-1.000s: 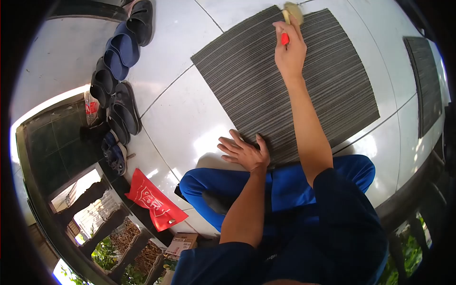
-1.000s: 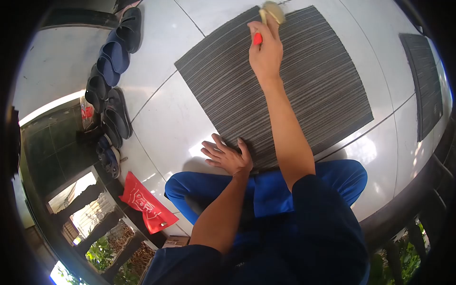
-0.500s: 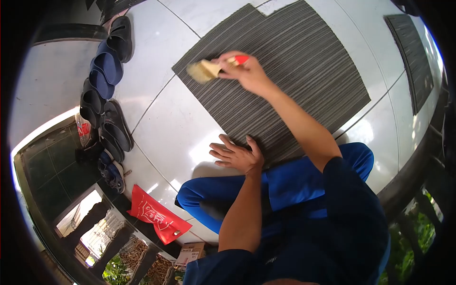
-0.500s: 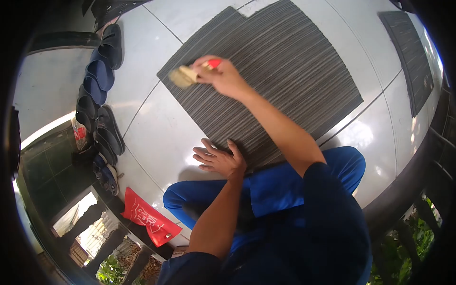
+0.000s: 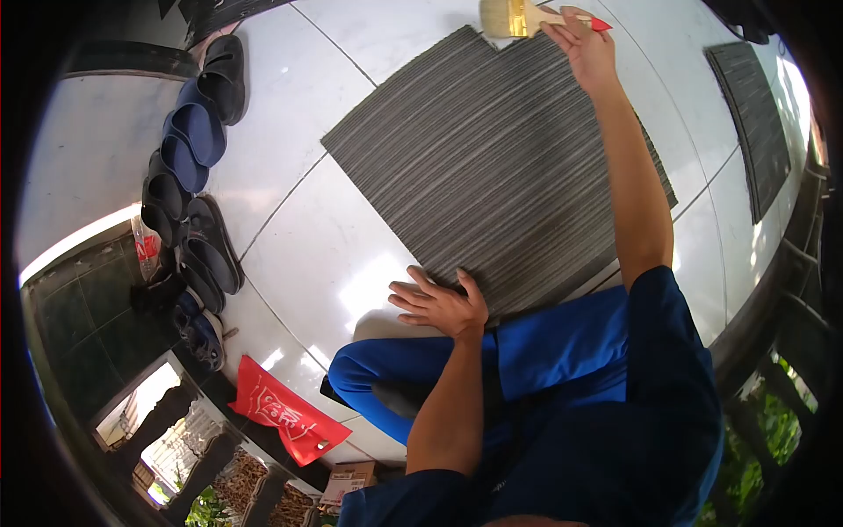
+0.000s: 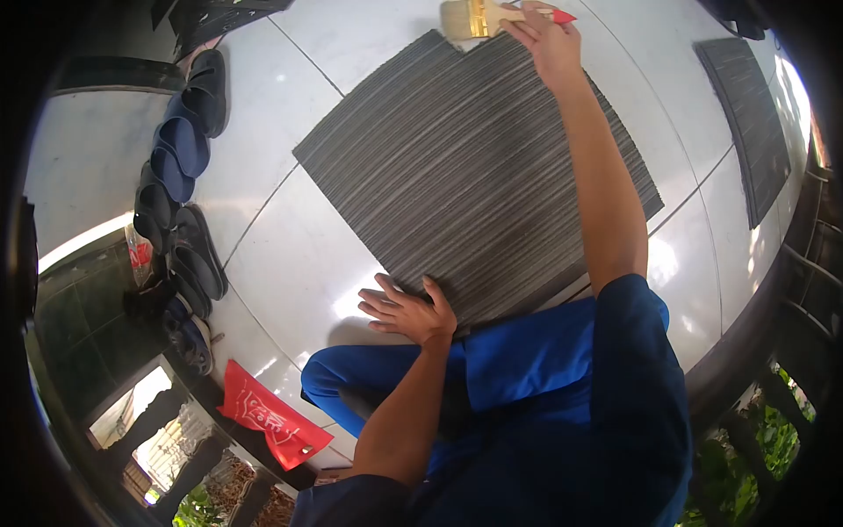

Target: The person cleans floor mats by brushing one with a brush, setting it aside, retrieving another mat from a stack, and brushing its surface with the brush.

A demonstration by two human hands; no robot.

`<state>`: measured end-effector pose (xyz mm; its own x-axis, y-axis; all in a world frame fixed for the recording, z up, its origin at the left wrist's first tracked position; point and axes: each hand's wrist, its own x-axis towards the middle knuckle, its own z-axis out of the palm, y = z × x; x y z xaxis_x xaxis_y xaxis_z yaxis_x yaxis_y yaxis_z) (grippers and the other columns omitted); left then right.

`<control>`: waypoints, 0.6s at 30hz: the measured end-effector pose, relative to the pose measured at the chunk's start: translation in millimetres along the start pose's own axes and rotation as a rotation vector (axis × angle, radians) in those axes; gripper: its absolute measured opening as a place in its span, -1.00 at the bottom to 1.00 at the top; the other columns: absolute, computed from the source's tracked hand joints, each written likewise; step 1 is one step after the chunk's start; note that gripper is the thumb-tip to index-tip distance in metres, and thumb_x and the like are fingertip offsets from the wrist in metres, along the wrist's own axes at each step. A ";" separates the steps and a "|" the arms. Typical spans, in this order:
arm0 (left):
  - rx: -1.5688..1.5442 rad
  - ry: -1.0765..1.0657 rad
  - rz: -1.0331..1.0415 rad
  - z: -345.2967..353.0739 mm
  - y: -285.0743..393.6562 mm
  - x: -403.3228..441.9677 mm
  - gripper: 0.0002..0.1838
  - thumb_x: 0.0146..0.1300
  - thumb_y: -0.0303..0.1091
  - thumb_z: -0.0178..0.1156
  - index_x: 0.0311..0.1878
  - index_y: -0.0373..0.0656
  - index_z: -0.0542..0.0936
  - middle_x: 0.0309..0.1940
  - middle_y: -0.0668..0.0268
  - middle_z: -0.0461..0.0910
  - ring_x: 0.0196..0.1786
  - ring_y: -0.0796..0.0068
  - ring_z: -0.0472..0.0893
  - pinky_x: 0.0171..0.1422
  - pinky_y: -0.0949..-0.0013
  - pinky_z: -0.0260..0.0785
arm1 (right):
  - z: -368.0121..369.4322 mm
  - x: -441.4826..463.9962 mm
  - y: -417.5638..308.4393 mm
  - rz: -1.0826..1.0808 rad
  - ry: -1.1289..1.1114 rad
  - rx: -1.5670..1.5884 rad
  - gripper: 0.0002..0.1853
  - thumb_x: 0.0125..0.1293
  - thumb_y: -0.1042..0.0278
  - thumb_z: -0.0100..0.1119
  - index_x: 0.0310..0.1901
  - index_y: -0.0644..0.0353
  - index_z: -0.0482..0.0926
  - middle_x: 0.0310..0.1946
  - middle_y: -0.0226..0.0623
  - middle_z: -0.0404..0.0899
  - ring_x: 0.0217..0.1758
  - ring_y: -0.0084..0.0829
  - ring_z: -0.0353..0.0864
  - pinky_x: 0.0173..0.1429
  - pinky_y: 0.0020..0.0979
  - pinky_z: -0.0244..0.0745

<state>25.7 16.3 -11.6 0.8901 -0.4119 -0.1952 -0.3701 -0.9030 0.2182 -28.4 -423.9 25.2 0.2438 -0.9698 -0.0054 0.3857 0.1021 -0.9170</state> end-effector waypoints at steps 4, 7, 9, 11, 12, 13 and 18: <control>-0.005 -0.002 0.000 5.0 -3.2 0.8 -0.01 0.30 0.27 -0.05 0.56 -0.19 -0.14 0.54 -0.25 -0.42 0.56 -0.37 -0.47 0.47 -0.51 -0.58 | 71.4 -14.3 15.9 0.142 -0.085 -0.085 -0.70 0.42 0.41 0.14 0.12 0.28 0.41 0.12 0.01 0.50 0.21 -0.09 0.56 0.24 -0.16 0.60; 0.000 0.005 0.003 6.1 -5.3 0.3 -0.01 0.31 0.27 -0.05 0.56 -0.20 -0.14 0.54 -0.25 -0.42 0.56 -0.37 -0.47 0.47 -0.51 -0.58 | 69.0 -1.0 6.4 0.175 0.007 -0.034 -0.80 0.41 0.52 0.12 0.01 0.34 0.43 0.04 -0.02 0.52 0.14 -0.14 0.60 0.21 -0.21 0.64; -0.003 0.012 0.005 7.0 -4.6 0.4 -0.02 0.31 0.27 -0.05 0.56 -0.20 -0.14 0.54 -0.25 -0.42 0.56 -0.37 -0.47 0.47 -0.51 -0.57 | 48.1 21.8 9.3 0.144 0.082 0.007 -0.82 0.40 0.54 0.10 -0.02 0.35 0.43 0.00 -0.04 0.51 0.12 -0.15 0.60 0.21 -0.21 0.65; -0.004 0.001 -0.004 6.0 -3.4 0.4 -0.01 0.31 0.27 -0.06 0.56 -0.20 -0.14 0.54 -0.25 -0.42 0.56 -0.37 -0.48 0.47 -0.51 -0.57 | 17.7 44.7 17.1 0.061 0.166 0.025 -0.84 0.39 0.58 0.07 -0.04 0.35 0.43 -0.06 -0.07 0.51 0.09 -0.17 0.61 0.19 -0.22 0.66; -0.003 -0.005 -0.005 5.0 -3.2 0.6 -0.01 0.31 0.27 -0.06 0.56 -0.20 -0.14 0.54 -0.25 -0.43 0.56 -0.37 -0.48 0.47 -0.51 -0.58 | 7.5 48.6 10.7 0.037 0.205 -0.003 -0.84 0.38 0.59 0.06 -0.04 0.35 0.43 -0.07 -0.07 0.51 0.09 -0.17 0.61 0.19 -0.21 0.67; -0.002 -0.012 -0.010 4.3 -3.0 0.9 -0.01 0.31 0.27 -0.06 0.56 -0.21 -0.14 0.54 -0.25 -0.43 0.56 -0.37 -0.48 0.47 -0.51 -0.58 | -3.0 53.3 3.1 0.012 0.245 -0.029 -0.84 0.38 0.60 0.06 -0.04 0.34 0.43 -0.08 -0.08 0.51 0.08 -0.17 0.61 0.18 -0.21 0.67; -0.001 -0.029 -0.015 2.4 -2.2 1.3 -0.02 0.31 0.27 -0.07 0.56 -0.22 -0.13 0.54 -0.26 -0.45 0.56 -0.36 -0.51 0.47 -0.50 -0.60 | 38.7 23.8 -9.1 0.010 0.226 -0.013 -0.86 0.42 0.55 0.08 -0.04 0.35 0.44 -0.05 -0.05 0.51 0.11 -0.18 0.59 0.19 -0.20 0.67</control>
<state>27.0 17.5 -14.6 0.8874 -0.4017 -0.2262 -0.3566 -0.9090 0.2157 8.3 -439.3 48.9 0.0414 -0.9938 -0.1028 0.3719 0.1108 -0.9216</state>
